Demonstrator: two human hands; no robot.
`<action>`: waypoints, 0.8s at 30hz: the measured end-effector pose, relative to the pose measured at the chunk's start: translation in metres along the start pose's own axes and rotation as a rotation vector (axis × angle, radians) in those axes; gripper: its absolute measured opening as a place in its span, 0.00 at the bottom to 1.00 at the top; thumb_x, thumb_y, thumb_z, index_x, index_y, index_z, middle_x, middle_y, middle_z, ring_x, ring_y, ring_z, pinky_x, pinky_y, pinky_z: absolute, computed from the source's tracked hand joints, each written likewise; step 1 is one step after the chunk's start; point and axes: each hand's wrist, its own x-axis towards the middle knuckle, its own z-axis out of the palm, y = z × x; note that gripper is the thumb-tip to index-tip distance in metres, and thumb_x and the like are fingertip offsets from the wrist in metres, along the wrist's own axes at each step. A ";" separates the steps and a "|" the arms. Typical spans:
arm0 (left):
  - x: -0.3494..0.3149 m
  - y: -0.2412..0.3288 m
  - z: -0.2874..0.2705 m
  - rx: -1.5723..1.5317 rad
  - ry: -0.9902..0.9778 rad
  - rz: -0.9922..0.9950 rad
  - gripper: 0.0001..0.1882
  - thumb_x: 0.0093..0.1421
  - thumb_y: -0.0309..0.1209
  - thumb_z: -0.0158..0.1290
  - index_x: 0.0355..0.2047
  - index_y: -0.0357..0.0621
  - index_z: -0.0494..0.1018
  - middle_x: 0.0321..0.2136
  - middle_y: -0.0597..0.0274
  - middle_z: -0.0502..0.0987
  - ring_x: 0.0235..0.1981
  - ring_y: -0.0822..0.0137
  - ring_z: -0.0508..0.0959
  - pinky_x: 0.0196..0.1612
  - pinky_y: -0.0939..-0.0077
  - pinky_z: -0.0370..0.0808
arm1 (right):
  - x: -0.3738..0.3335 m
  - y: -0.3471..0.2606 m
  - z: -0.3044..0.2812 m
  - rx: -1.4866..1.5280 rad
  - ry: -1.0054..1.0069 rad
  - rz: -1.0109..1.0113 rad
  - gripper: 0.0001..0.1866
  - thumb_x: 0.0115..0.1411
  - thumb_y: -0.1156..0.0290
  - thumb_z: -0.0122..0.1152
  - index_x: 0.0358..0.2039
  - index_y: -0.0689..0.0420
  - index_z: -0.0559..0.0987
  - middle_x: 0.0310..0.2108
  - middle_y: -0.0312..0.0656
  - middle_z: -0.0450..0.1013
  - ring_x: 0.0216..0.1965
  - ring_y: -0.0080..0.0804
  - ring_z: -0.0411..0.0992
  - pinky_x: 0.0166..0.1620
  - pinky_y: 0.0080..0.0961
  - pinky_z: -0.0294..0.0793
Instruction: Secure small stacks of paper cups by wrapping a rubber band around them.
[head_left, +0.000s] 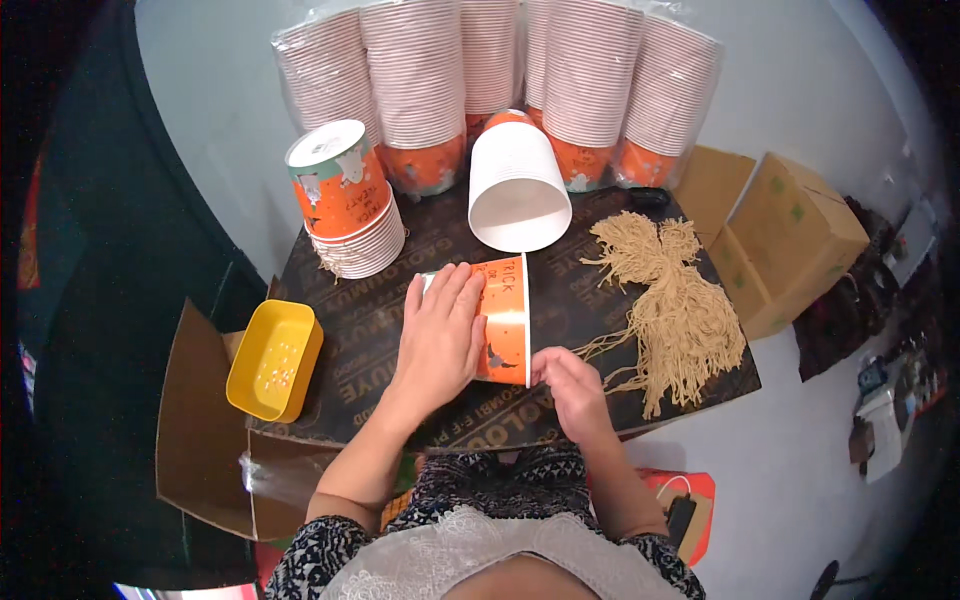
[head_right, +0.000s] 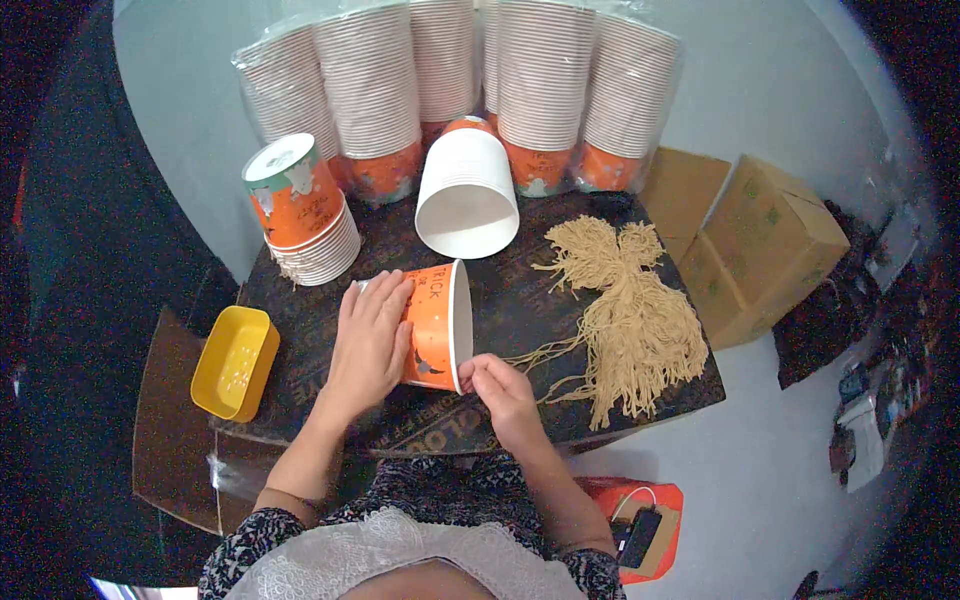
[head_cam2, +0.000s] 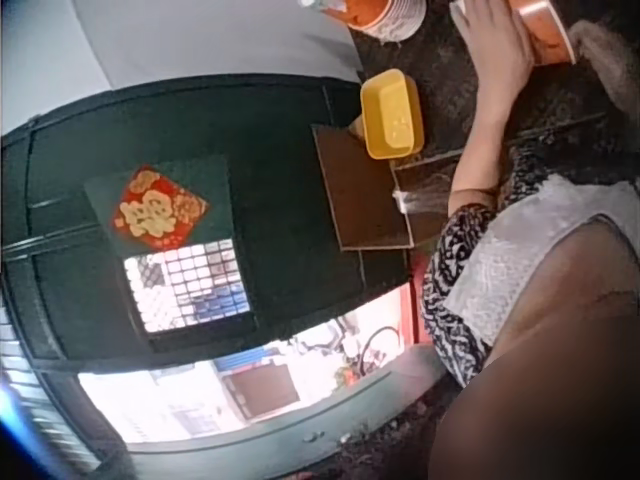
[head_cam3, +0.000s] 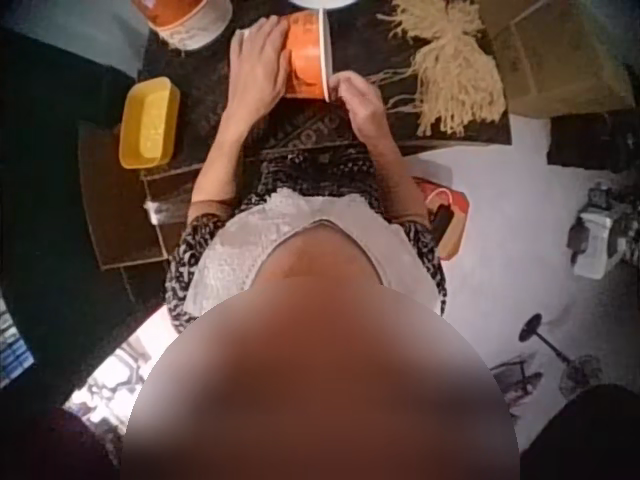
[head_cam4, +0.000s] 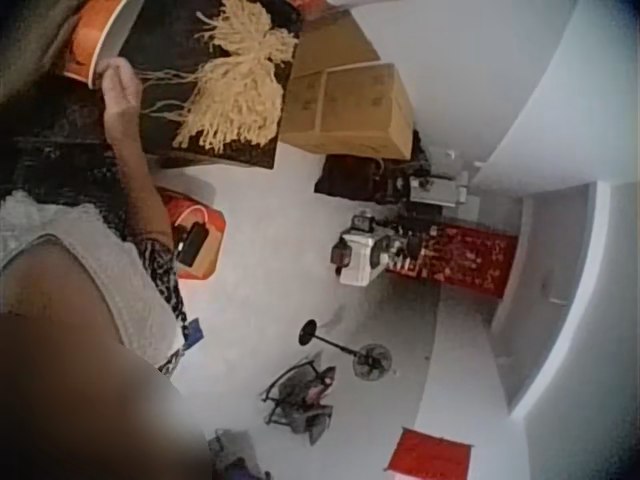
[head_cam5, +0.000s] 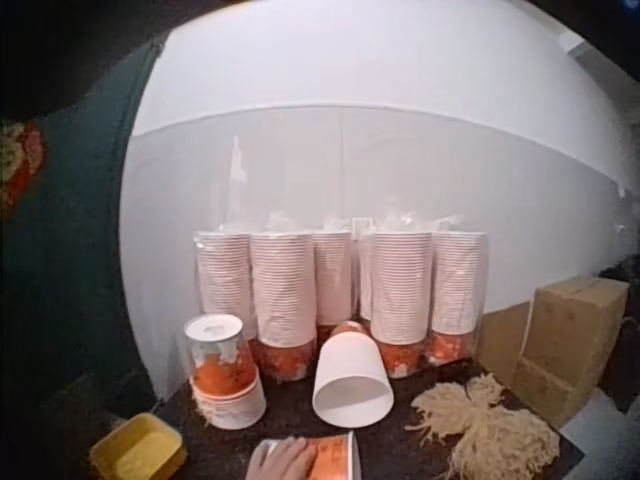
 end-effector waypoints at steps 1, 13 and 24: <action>0.002 -0.001 0.001 0.013 0.000 -0.007 0.23 0.61 0.28 0.50 0.56 0.32 0.67 0.56 0.41 0.69 0.60 0.46 0.66 0.65 0.45 0.55 | 0.000 -0.001 0.001 0.000 0.001 -0.001 0.12 0.70 0.68 0.45 0.39 0.63 0.75 0.34 0.34 0.72 0.39 0.20 0.67 0.45 0.20 0.66; 0.031 -0.015 0.014 -0.005 -0.032 -0.045 0.19 0.64 0.32 0.48 0.53 0.35 0.70 0.52 0.45 0.74 0.57 0.48 0.71 0.61 0.47 0.61 | 0.010 0.005 0.006 0.074 -0.001 -0.008 0.08 0.64 0.76 0.51 0.43 0.64 0.74 0.39 0.34 0.74 0.40 0.16 0.69 0.46 0.16 0.66; 0.036 -0.018 0.018 -0.029 -0.023 -0.068 0.18 0.63 0.32 0.48 0.51 0.35 0.72 0.50 0.44 0.76 0.55 0.48 0.73 0.60 0.48 0.63 | 0.023 0.014 0.013 0.196 0.005 -0.059 0.09 0.65 0.76 0.54 0.45 0.63 0.73 0.43 0.35 0.73 0.45 0.20 0.70 0.52 0.21 0.68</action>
